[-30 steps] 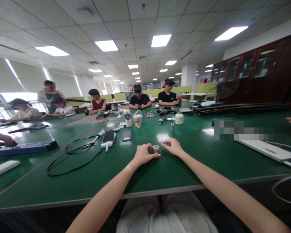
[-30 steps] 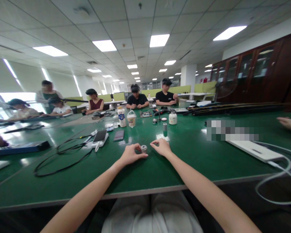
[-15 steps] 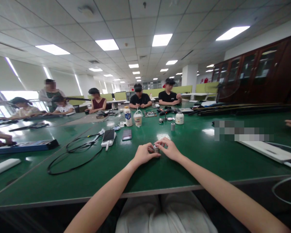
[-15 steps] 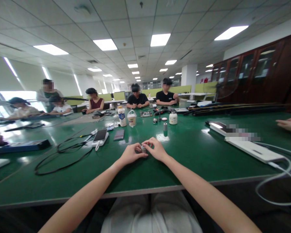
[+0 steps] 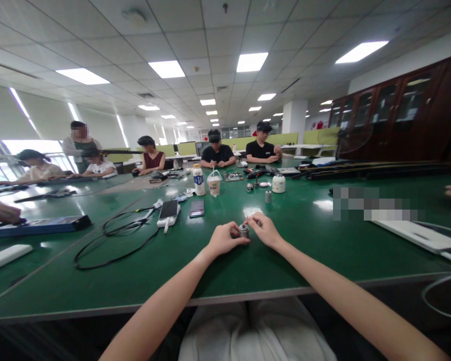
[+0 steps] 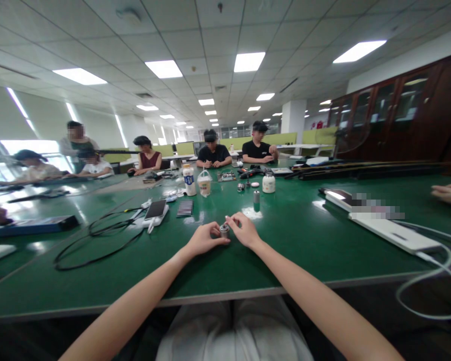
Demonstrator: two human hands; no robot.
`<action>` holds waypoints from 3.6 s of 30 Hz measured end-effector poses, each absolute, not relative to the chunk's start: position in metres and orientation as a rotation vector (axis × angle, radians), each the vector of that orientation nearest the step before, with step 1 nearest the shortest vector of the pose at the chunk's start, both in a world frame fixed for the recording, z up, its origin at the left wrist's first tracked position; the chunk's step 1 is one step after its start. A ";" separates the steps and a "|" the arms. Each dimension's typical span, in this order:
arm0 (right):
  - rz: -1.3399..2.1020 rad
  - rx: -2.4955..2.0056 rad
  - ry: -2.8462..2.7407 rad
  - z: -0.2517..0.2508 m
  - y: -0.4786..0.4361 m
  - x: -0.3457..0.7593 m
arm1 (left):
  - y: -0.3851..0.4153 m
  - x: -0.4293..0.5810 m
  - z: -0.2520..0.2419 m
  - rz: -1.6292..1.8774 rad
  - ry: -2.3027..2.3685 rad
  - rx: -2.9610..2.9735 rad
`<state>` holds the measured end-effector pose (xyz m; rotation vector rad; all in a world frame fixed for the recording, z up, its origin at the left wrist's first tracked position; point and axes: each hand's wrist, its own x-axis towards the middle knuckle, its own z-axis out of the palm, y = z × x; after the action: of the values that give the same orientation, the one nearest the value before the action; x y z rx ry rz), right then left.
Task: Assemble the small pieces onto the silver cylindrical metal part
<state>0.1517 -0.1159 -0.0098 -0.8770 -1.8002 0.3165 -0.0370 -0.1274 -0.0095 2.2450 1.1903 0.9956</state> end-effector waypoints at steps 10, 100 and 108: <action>0.459 -0.777 -1.794 -0.007 -0.124 0.148 | -0.127 -0.039 -0.011 0.995 1.175 2.272; 0.417 -0.926 -1.569 -0.012 -0.098 0.163 | -0.134 -0.036 -0.002 0.889 1.186 2.568; 0.555 -1.126 -1.673 -0.034 -0.075 0.186 | -0.134 -0.036 -0.003 0.887 1.199 2.555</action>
<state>0.1859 -0.0750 -0.0343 -1.1261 -1.6726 0.5551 -0.0356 -0.1339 -0.0026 2.5548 1.1990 0.8869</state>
